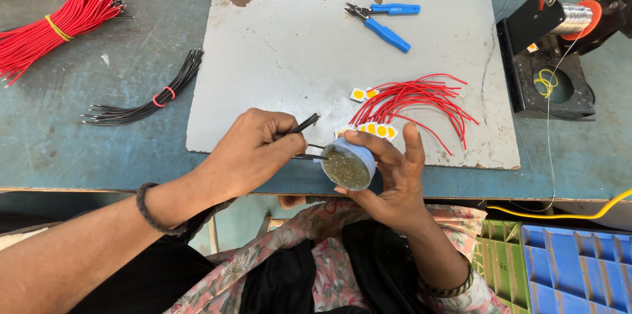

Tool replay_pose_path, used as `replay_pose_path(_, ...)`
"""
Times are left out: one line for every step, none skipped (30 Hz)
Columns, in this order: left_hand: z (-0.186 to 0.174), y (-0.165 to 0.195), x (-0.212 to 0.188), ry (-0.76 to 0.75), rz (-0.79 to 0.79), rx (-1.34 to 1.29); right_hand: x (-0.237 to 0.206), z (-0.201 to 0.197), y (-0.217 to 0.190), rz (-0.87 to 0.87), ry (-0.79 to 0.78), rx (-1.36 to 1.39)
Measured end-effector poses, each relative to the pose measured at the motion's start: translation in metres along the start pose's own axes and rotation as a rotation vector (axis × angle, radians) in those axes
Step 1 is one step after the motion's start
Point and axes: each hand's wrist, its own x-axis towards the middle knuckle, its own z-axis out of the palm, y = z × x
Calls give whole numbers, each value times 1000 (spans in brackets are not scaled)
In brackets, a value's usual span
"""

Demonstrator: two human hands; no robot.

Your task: The person solders black wires to small square LED modules using a soldering iron and flux. They strip wire ends with pliers, apply flux, and solder each connection before moving to the next unit.

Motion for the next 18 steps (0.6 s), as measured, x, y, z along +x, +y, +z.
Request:
replay_pose_path(0, -1, 0, 7, -5, -1, 0, 0, 0, -6, -3, -8)
replay_pose_path(0, -2, 0, 14, -10, -2, -1, 0, 0, -12, -7, -17)
replay_pose_path(0, -3, 0, 21, -15, -3, -1, 0, 0, -18, -10, -25)
replay_pose_path(-1, -4, 0, 27, -8, -35, 0, 0, 0, -17, -13, -25)
replay_pose_path(-2, -4, -1, 33, -1, -66, 0, 1, 0, -16, -13, -25)
replay_pose_path(-3, -4, -1, 38, 7, -96, 1, 2, 0, -15, -14, -26)
replay_pose_path(-4, -3, -2, 32, 24, -85, 1, 2, -1, -8, -6, -28)
replay_pose_path(-5, -2, -4, 27, 42, -74, 2, 3, -2, -2, 2, -30)
replay_pose_path(-6, -1, -5, 22, 60, -63, 3, 3, -3, 5, 10, -32)
replay_pose_path(-6, 1, -7, -14, 42, -108, 4, 3, -3, 30, 37, -2)
replay_pose_path(-7, 3, -10, -51, 24, -154, 6, 2, -4, 54, 63, 28)
replay_pose_path(-7, 6, -12, -87, 4, -199, 7, 2, -5, 80, 90, 58)
replay_pose_path(-6, 8, -13, -61, 37, -119, 8, 2, -5, 101, 118, 81)
replay_pose_path(-6, 11, -13, -35, 69, -39, 9, 2, -6, 122, 145, 104)
replay_pose_path(-5, 13, -14, -7, 100, 40, 9, 2, -6, 143, 171, 129)
replay_pose_path(-5, 15, -14, -2, 89, 55, 10, 2, -6, 143, 172, 128)
replay_pose_path(-5, 17, -15, 2, 78, 70, 10, 2, -6, 144, 173, 127)
replay_pose_path(-5, 19, -14, 5, 68, 86, 11, 2, -6, 144, 175, 125)
